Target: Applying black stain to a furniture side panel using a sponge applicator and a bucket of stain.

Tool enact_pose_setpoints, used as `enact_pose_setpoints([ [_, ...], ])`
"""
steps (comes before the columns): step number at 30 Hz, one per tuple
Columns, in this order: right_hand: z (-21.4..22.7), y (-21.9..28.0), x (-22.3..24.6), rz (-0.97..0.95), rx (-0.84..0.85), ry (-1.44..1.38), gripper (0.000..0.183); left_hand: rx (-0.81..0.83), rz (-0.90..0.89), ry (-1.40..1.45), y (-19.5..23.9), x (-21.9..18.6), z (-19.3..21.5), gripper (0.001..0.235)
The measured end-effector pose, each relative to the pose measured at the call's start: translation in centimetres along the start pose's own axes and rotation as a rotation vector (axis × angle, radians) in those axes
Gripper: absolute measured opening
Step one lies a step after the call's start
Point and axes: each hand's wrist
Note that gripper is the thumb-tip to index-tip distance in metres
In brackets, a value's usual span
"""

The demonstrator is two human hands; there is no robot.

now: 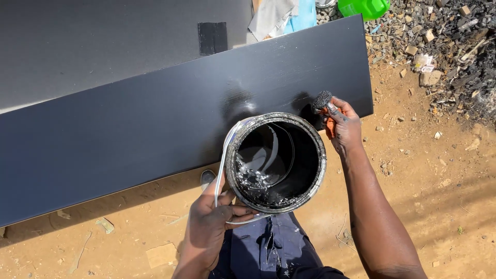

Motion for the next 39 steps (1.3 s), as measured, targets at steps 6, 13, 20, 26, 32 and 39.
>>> enact_pose_setpoints([
  [6, -1.5, -1.5, -2.8, 0.672, -0.086, 0.938, 0.031, -0.117, -0.358, -0.013, -0.9, -8.0, -5.0, 0.094],
  [13, -3.9, -3.7, -4.8, 0.813, -0.042, 1.193, 0.012, -0.192, -0.404, 0.01, -4.9, -10.3, -6.0, 0.081],
  [20, -4.4, -4.2, -5.6, 0.849, -0.078, 1.233, 0.014, -0.145, -0.359, 0.132, -5.5, -10.8, -5.5, 0.08],
  [26, -7.7, 1.9, -12.0, 0.781, -0.127, 1.149, 0.015, -0.019, -0.373, 0.139, -5.4, -10.7, -4.3, 0.078],
  [32, -8.8, 1.9, -13.2, 0.821, -0.112, 1.207, 0.016, 0.076, -0.428, 0.138, -6.5, -12.5, -6.6, 0.083],
  [39, 8.2, -13.2, 2.0, 0.645, -0.591, 1.003, 0.011, 0.131, -0.496, 0.094, -10.0, -13.5, -9.9, 0.085],
])
Point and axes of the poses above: each hand's wrist, its own y-axis away from the middle knuckle, its own z-axis out of the back of the hand, x = y × z, and after that the axes turned 6 degrees about -z, right-handed
